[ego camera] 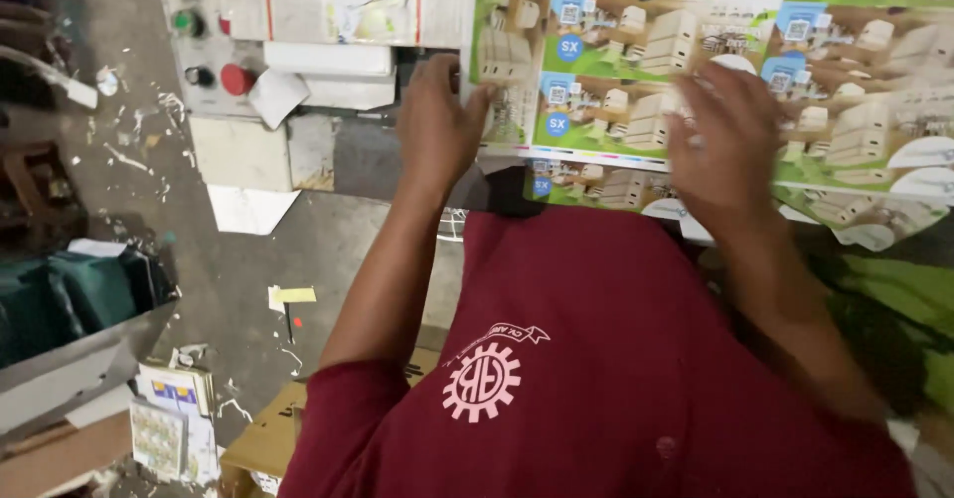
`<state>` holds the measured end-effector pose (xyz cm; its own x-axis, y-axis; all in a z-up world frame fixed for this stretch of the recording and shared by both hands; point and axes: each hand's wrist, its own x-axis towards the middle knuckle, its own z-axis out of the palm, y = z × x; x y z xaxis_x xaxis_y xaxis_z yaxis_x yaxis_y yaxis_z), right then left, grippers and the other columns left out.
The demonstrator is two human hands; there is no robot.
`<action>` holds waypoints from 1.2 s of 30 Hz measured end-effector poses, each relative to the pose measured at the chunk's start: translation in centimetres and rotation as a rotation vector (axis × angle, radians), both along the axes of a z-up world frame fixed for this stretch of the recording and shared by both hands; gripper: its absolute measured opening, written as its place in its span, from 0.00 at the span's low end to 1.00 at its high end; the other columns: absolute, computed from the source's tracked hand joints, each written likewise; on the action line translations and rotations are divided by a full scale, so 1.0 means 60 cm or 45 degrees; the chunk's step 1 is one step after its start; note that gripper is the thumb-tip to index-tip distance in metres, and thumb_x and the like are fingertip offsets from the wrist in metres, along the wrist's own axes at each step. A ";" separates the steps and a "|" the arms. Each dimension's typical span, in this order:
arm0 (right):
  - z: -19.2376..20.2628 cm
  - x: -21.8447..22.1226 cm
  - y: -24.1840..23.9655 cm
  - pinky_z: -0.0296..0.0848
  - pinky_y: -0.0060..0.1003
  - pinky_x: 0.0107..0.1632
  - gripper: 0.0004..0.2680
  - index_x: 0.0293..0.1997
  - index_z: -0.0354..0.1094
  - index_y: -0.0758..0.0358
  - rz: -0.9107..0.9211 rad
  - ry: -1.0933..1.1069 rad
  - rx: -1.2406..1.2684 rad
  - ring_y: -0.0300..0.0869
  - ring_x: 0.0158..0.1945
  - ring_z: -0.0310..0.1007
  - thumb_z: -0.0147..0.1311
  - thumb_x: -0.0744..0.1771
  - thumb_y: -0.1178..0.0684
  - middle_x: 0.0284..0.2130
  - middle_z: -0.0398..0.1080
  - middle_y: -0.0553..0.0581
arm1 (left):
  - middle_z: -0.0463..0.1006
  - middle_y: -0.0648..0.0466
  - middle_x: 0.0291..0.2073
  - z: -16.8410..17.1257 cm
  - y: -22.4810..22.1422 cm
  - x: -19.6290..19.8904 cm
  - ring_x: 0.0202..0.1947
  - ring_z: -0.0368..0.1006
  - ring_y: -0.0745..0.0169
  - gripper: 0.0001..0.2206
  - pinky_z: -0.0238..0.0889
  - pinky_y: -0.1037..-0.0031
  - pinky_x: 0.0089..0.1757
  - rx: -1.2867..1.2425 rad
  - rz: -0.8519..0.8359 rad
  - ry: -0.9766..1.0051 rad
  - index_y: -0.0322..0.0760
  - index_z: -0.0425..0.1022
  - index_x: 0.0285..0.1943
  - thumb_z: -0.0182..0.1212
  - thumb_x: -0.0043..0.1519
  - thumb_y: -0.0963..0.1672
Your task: Stripping waste paper material from stacks of die-cut printed sheets.
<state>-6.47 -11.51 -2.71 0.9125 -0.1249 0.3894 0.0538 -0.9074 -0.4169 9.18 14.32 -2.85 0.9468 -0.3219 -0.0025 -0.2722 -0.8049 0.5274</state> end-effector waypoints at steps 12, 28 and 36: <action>-0.045 0.115 0.067 0.71 0.46 0.49 0.14 0.59 0.68 0.75 0.193 -0.111 0.454 0.54 0.47 0.71 0.56 0.66 0.70 0.47 0.75 0.66 | 0.66 0.55 0.24 0.031 -0.034 0.034 0.23 0.60 0.63 0.14 0.60 0.71 0.27 -0.248 0.000 0.326 0.38 0.63 0.31 0.65 0.60 0.46; -0.043 0.118 0.056 0.69 0.50 0.54 0.15 0.58 0.68 0.75 0.176 -0.085 0.519 0.59 0.50 0.72 0.57 0.65 0.68 0.50 0.74 0.69 | 0.79 0.43 0.22 0.096 -0.139 0.045 0.19 0.75 0.38 0.23 0.66 0.52 0.24 0.226 -0.120 -0.021 0.32 0.61 0.45 0.68 0.58 0.51; -0.042 0.119 0.054 0.70 0.50 0.54 0.18 0.62 0.65 0.73 0.173 -0.076 0.454 0.57 0.50 0.71 0.56 0.64 0.70 0.52 0.72 0.67 | 0.78 0.46 0.32 0.083 -0.133 0.071 0.28 0.80 0.56 0.32 0.77 0.70 0.32 -0.199 0.208 0.638 0.25 0.70 0.48 0.65 0.49 0.57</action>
<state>0.67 -8.25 -5.22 0.9071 -0.1416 0.3964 0.1973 -0.6888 -0.6976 13.44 6.36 2.10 0.8797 -0.2033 -0.4299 0.1652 -0.7170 0.6772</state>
